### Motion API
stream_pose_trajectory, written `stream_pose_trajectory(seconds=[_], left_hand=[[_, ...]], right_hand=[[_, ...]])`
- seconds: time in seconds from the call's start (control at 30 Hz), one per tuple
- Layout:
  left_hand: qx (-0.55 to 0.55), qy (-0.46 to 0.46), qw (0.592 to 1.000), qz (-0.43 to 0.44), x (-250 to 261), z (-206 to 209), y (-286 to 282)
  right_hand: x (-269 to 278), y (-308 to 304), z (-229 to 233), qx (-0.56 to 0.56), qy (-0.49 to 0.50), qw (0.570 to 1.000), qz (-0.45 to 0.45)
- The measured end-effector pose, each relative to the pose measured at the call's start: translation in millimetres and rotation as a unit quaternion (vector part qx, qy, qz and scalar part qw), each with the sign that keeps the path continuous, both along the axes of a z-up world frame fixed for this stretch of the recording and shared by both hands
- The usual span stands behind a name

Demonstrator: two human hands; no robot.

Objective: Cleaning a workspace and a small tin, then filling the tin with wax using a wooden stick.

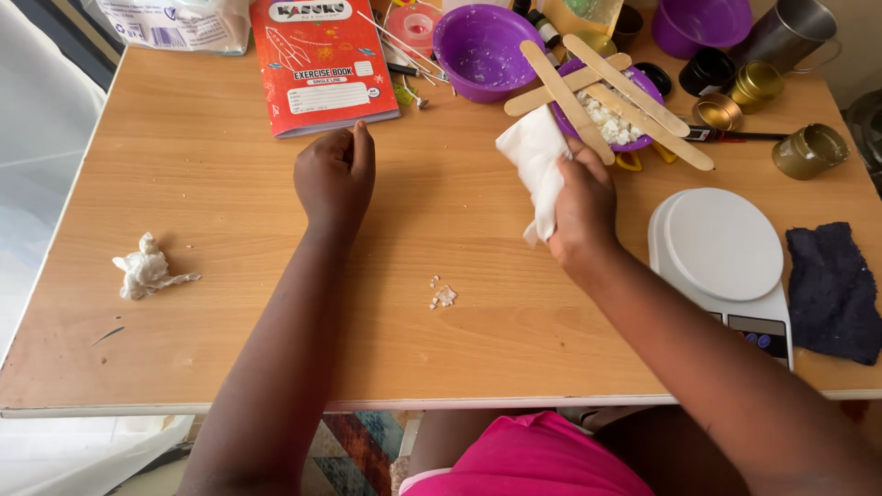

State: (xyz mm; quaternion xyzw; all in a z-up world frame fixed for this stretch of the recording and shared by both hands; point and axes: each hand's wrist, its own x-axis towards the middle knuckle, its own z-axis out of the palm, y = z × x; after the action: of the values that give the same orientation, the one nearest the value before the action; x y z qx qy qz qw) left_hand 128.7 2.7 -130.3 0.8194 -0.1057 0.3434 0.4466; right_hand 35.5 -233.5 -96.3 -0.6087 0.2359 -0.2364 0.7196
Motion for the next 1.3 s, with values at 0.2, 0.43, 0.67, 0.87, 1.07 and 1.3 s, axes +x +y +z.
stream_pose_trajectory(seconds=[0.2, 0.43, 0.67, 0.87, 1.07, 1.3], left_hand=[[0.016, -0.004, 1.0, 0.02, 1.8, -4.4, 0.3], [0.006, 0.011, 0.999, 0.032, 0.8, -0.1, -4.0], [0.01, 0.009, 0.999, 0.038, 1.3, 1.8, 0.9], [0.015, -0.003, 0.999, 0.028, 4.5, 1.2, 4.8], [0.008, -0.014, 1.0, 0.015, 1.9, -0.3, 0.3], [-0.08, -0.037, 0.996, 0.025, 7.9, 12.3, 22.6]], right_hand=[[73.1, -14.5, -84.4, -0.174, -0.047, 0.984, -0.002], [98.8, 21.8, -72.7, -0.303, -0.069, 0.934, 0.177], [77.2, 28.8, -48.3, -0.152, -0.032, 0.866, 0.476], [36.2, 21.5, -51.0, -0.096, 0.024, 0.863, 0.496], [-30.9, 50.9, -54.3, -0.029, 0.032, 0.927, 0.372], [-79.3, 109.7, -21.5, -0.075, -0.045, 0.974, 0.208]])
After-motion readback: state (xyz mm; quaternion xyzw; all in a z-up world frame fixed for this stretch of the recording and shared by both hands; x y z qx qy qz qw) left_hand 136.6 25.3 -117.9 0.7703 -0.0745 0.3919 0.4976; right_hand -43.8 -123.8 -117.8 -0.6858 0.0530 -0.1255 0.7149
